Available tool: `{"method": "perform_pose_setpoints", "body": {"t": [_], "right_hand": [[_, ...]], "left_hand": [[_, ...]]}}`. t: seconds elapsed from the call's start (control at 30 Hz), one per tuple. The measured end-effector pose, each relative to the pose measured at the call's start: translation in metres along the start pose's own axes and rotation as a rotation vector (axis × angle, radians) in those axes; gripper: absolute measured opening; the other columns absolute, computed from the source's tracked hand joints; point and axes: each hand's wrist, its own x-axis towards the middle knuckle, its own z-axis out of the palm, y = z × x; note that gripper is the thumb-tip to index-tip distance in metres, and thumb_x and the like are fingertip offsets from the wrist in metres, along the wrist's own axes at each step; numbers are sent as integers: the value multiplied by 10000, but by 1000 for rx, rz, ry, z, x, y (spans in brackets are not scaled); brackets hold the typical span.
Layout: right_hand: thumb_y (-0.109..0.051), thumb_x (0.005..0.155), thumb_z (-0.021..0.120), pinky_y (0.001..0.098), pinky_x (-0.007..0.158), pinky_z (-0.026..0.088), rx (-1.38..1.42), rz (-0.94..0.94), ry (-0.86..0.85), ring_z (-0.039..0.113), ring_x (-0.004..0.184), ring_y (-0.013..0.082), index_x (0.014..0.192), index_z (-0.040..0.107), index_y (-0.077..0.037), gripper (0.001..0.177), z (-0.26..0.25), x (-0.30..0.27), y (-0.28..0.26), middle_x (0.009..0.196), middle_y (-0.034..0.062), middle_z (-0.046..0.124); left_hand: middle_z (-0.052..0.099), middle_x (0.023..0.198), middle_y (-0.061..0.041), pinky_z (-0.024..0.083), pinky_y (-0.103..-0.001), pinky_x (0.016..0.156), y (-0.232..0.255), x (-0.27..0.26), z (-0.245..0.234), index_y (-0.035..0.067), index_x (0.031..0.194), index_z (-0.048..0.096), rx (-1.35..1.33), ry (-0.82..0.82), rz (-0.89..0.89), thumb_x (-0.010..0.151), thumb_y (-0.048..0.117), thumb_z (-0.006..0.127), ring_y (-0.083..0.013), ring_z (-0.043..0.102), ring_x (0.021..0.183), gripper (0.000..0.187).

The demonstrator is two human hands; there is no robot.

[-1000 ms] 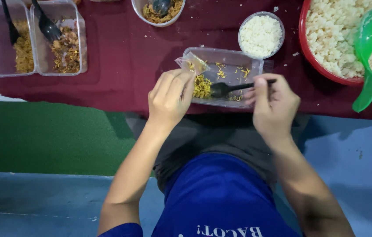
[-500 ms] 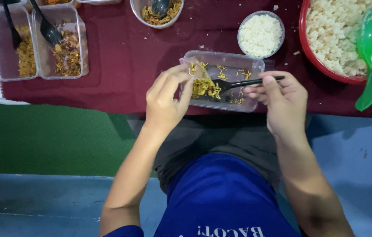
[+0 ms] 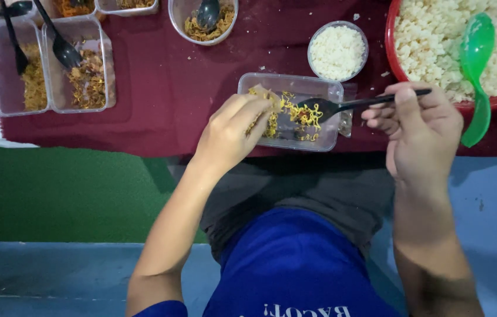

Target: Packaging food items by scooping toppings into bags, wrapping a food ball in paper, and placing them into a box.

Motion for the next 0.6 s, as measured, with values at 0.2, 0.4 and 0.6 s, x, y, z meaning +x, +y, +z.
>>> {"method": "perform_pose_setpoints", "body": {"t": [0.2, 0.4, 0.6], "right_hand": [[-124, 1193, 544, 245, 678, 640, -214, -138, -105, 753, 753, 224, 1137, 583, 34, 172, 31, 5, -40, 844, 154, 637], [24, 1213, 482, 311, 708, 638, -405, -388, -284, 725, 770, 275, 1150, 565, 144, 159, 51, 6, -56, 888, 245, 616], [27, 1174, 575, 290, 777, 551, -796, -670, -486, 754, 863, 174, 1167, 676, 68, 110, 60, 8, -83, 888, 95, 758]], "left_hand": [[646, 1119, -172, 566, -445, 959, 2, 3, 4, -53, 1086, 635, 130, -31, 54, 835, -227, 580, -366, 631, 987, 311], [655, 1057, -166, 568, -449, 882, 5, 2, 5, -57, 1082, 637, 69, -61, 55, 920, -179, 591, -365, 665, 967, 209], [691, 1175, -160, 590, -484, 810, 8, 1, 8, 5, 1095, 650, 92, -128, -54, 1023, 88, 665, -375, 699, 1063, 110]]}}
